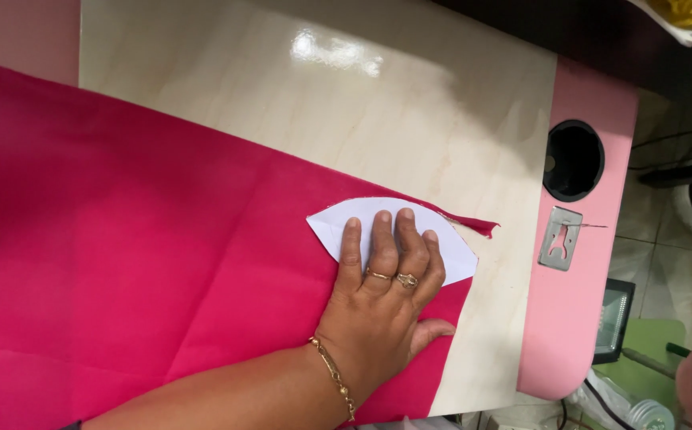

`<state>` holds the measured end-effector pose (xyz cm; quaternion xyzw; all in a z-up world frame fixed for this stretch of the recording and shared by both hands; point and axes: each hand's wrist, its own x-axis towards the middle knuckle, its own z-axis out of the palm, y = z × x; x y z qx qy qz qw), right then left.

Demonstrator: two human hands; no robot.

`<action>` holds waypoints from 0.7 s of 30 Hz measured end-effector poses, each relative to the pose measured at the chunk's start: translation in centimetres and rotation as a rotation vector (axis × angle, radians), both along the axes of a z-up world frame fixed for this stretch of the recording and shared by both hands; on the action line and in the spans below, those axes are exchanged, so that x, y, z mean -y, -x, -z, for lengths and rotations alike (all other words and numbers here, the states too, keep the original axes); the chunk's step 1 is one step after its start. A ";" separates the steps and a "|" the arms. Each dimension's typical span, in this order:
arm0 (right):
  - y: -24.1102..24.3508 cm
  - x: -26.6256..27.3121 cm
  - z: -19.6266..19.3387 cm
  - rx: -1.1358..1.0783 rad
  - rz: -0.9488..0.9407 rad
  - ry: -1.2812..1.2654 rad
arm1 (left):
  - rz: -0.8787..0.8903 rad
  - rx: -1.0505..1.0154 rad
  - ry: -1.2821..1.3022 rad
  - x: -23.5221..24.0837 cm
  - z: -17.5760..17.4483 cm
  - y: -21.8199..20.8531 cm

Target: Cutting leaf-shaped pieces from pink fabric using a heated tool and a paper template.

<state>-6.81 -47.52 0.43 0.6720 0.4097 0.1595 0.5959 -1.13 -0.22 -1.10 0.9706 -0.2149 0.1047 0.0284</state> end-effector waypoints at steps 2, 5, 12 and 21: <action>7.6 12.2 7.1 0.038 0.440 -0.211 | 0.001 -0.012 -0.012 0.1 0.1 0.0; 2.7 20.7 13.4 0.677 -0.192 0.143 | -0.003 -0.021 -0.018 0.2 0.2 0.1; -7.6 -8.5 -3.8 1.742 -0.641 1.113 | 0.002 -0.019 -0.016 0.2 0.4 0.2; -8.4 -22.0 -10.4 1.138 -2.029 3.288 | -0.011 -0.016 0.033 0.3 0.5 0.2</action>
